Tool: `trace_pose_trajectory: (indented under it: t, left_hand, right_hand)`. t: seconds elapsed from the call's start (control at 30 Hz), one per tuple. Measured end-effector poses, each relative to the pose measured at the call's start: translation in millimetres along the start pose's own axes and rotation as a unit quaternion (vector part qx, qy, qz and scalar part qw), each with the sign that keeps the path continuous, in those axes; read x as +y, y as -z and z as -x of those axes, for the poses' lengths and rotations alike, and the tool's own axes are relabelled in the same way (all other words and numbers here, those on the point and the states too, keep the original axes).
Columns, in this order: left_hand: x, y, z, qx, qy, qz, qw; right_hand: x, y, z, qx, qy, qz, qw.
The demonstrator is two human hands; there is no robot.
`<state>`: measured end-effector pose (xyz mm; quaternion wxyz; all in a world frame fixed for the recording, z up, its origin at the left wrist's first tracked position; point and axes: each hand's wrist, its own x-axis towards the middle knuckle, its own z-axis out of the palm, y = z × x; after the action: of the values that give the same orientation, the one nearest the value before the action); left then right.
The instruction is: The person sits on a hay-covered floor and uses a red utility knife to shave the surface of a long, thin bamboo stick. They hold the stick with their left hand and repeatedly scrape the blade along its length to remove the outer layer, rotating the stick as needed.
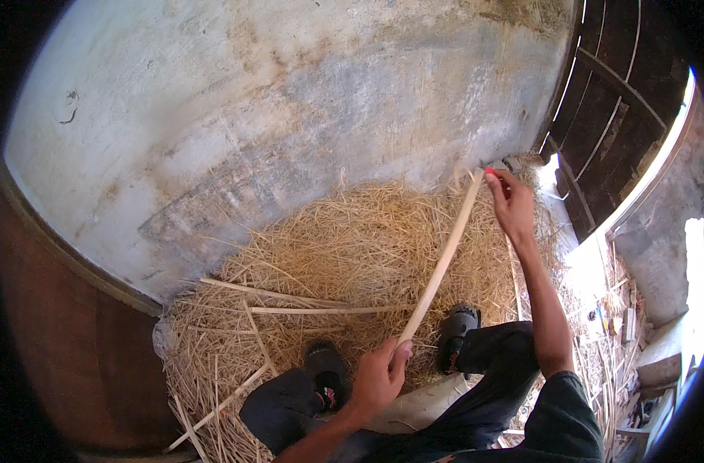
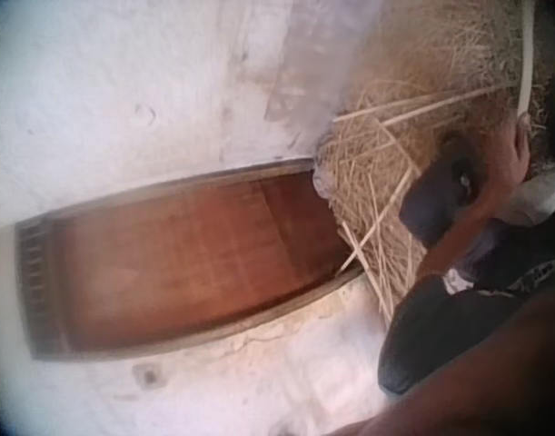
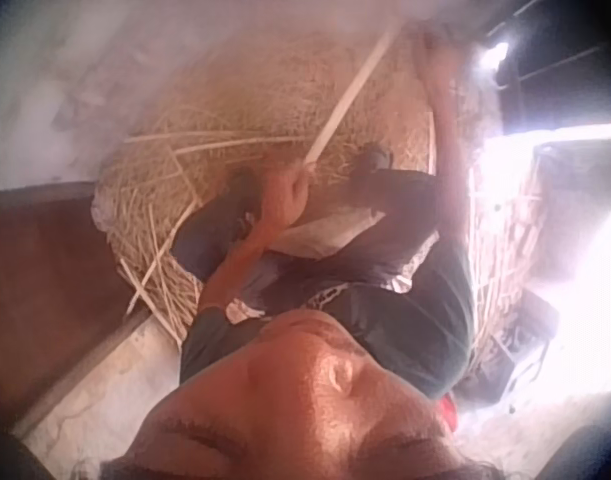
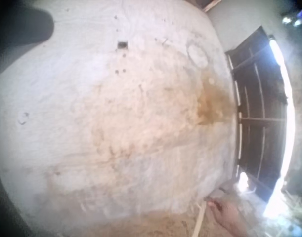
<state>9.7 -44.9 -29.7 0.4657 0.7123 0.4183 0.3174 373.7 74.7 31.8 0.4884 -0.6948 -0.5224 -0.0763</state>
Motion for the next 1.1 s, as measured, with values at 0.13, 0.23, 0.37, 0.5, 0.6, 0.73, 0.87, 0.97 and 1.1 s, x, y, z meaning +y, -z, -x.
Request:
trace_pose_trajectory:
  t: [0.13,0.23,0.37,0.5,0.6,0.73,0.87,0.97,1.1]
  left_hand:
    - [-10,7,-3,0.017,-0.008,0.009,1.0]
    - [-14,14,-16,-0.001,0.058,0.107,0.993]
    - [7,26,-27,-0.091,0.179,0.287,0.937]
    - [16,27,-33,-0.098,0.149,0.318,0.931]
    - [22,26,-39,-0.107,0.15,0.325,0.928]
    - [27,22,-44,-0.12,0.154,0.321,0.927]
    - [25,18,-47,-0.137,0.135,0.309,0.932]
    - [22,13,-48,-0.133,0.109,0.3,0.938]
    - [15,6,-46,-0.108,0.09,0.263,0.954]
  right_hand:
    - [23,1,4,-0.028,-0.072,0.021,0.997]
    - [19,1,20,-0.1,-0.054,0.032,0.993]
    - [16,-7,33,-0.158,-0.069,-0.067,0.983]
    - [-24,-10,46,-0.214,-0.099,-0.199,0.951]
    - [-64,1,60,-0.282,-0.163,-0.294,0.899]
    - [-92,2,75,-0.32,-0.165,-0.372,0.855]
    - [-102,-4,82,-0.299,-0.168,-0.382,0.858]
    - [-94,-5,83,-0.285,-0.182,-0.373,0.864]
    - [-88,-1,77,-0.234,-0.192,-0.361,0.882]
